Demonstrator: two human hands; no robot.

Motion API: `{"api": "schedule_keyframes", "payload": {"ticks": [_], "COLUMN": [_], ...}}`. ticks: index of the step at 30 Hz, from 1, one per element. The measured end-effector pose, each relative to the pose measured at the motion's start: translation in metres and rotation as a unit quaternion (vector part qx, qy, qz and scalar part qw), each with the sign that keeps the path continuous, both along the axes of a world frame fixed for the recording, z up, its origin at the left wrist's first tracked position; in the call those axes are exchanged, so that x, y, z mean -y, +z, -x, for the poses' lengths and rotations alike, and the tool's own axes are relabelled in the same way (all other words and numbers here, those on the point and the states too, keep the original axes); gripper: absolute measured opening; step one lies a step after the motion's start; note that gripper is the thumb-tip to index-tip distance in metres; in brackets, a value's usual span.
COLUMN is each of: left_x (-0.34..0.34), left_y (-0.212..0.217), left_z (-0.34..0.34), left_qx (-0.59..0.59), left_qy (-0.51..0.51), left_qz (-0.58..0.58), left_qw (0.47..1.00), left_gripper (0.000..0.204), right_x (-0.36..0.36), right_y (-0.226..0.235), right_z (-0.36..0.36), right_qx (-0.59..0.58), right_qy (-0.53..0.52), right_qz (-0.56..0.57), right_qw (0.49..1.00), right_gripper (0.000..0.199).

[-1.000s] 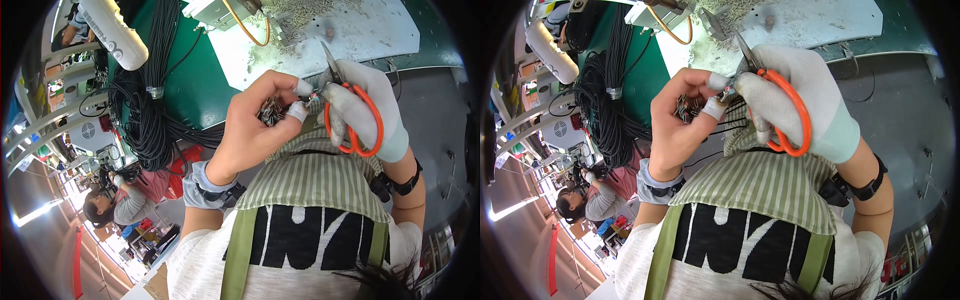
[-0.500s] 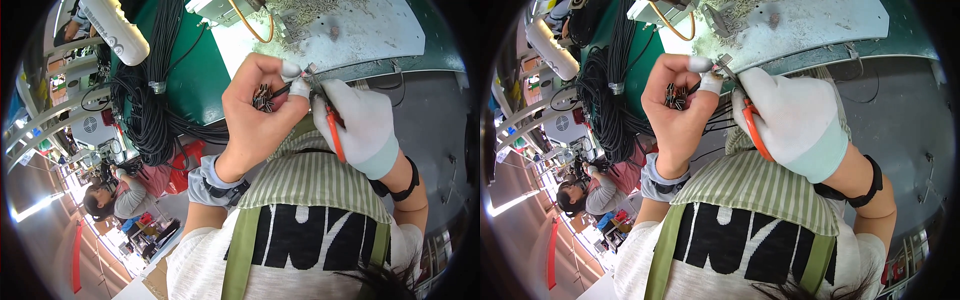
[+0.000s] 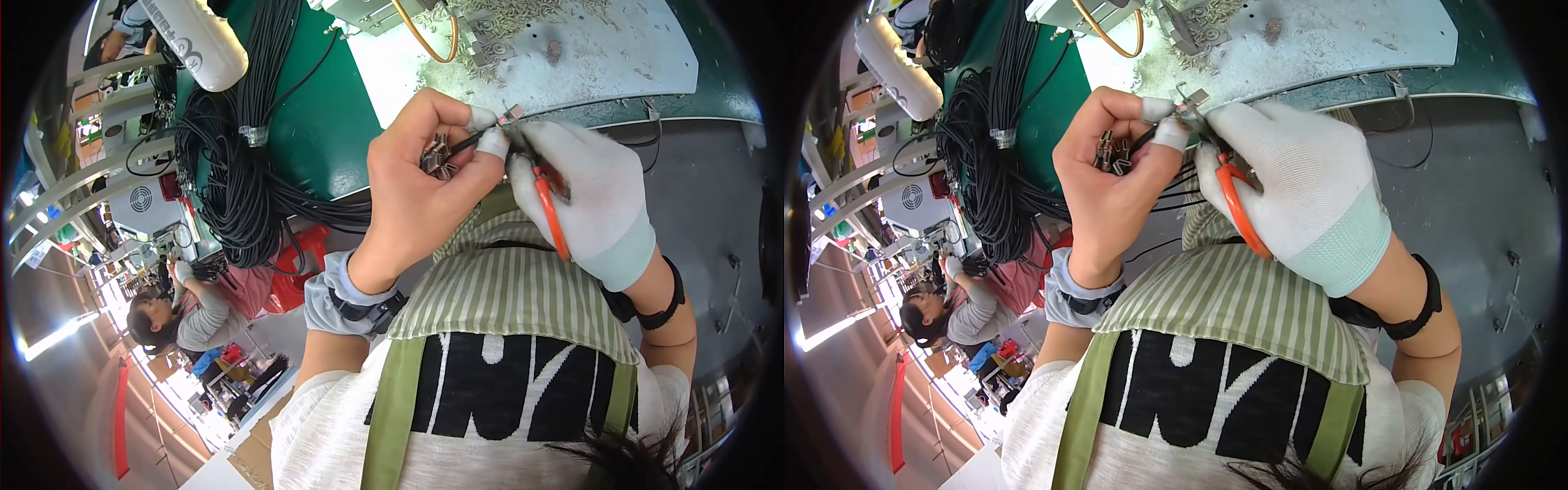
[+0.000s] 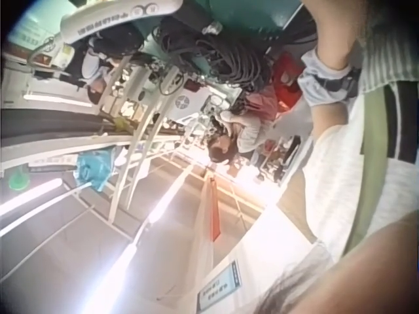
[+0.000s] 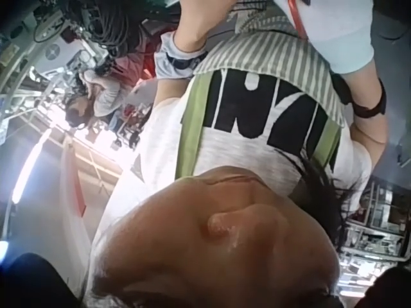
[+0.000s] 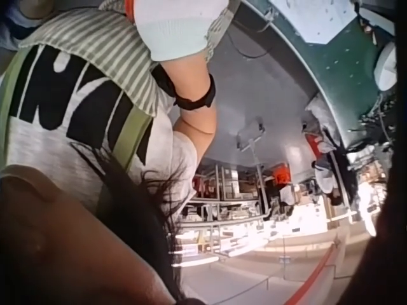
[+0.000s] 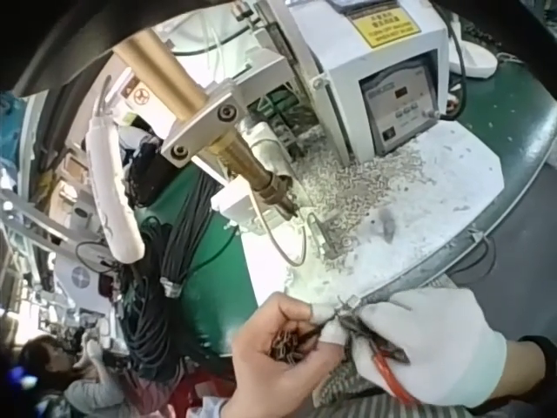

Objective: The person picks up a bundle of cables, separates a single cable, and trims its end using shears. They then insert the cable end into a machine to process it before repeating the trimming and machine steps.

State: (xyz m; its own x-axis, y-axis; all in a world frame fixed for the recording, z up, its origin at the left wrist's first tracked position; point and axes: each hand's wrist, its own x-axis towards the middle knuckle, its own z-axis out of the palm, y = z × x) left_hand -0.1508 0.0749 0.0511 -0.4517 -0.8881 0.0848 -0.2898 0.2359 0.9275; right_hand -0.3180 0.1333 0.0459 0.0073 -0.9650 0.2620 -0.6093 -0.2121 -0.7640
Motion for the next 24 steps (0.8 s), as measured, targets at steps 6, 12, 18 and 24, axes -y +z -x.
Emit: {"api": "schedule_keyframes", "payload": {"ticks": [6,12,18,24], "left_x": [0.003,0.019,0.070,0.093], "left_y": [-0.005,-0.010,-0.018,-0.012], "left_z": [0.003,-0.002,-0.016,0.011], "left_qx": [0.022,-0.044,-0.177,-0.117], "left_qy": [0.029,0.009,0.016,-0.003], "left_qz": [-0.002,-0.215,-0.350,-0.268], "left_qw": [0.999,0.976,0.920,0.956], "left_gripper": [0.021,0.015,0.021,0.019], "right_x": [0.001,0.006,0.047,0.094], "right_y": [0.001,-0.016,-0.016,0.010], "right_z": [-0.002,0.011,0.046,0.045], "right_qx": [0.016,0.164,0.138,0.230], "right_qy": [-0.007,0.048,0.000,0.051], "right_qz": [-0.062,-0.093,-0.107,-0.221], "right_qw": [0.998,0.981,0.985,0.946], "right_gripper": [0.014,0.014,0.024,0.028]}}
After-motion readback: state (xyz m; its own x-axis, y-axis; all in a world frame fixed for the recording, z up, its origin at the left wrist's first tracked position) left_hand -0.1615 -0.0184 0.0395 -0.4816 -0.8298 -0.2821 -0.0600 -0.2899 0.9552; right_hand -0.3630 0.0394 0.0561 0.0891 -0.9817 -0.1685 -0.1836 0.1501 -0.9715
